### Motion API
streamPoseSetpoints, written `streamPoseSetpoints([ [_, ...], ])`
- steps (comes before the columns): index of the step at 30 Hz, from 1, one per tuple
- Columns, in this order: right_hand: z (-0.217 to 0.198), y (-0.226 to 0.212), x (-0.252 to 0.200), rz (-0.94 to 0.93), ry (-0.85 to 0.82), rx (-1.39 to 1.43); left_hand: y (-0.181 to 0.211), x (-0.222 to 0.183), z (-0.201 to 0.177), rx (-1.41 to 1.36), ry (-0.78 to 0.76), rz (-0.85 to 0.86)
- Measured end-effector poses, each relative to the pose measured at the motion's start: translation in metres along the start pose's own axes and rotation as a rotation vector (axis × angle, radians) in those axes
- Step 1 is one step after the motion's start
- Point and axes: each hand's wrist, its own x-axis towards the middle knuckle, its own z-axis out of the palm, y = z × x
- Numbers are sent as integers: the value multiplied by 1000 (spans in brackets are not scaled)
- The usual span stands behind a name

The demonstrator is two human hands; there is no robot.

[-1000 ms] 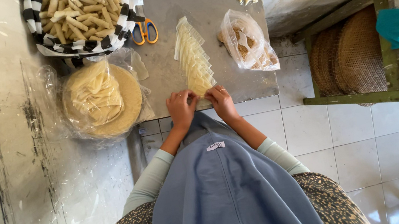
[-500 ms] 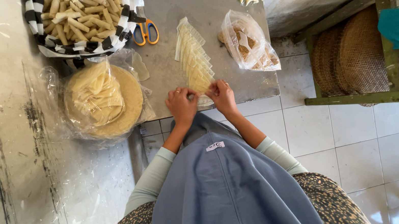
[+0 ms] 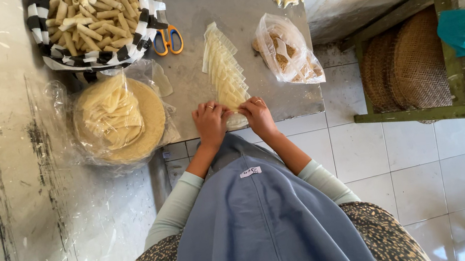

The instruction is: The person prepares multiple pastry items by placing a piece of filling onto a triangular sheet of dough and then rolling the dough into a cylinder around the filling.

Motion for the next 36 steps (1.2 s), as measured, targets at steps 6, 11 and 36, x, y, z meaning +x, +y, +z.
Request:
streamPoseSetpoints([
  [6,-7,-3,5,320,-111,191,6,-3,3,-84,-56,-291],
  [11,-18,-14,6,-142,-25,35,2,-4,-11,-83,1,-32],
  [36,-27,10,23,-54,-333,-9,-12,-19,1,-135,-21,-191],
])
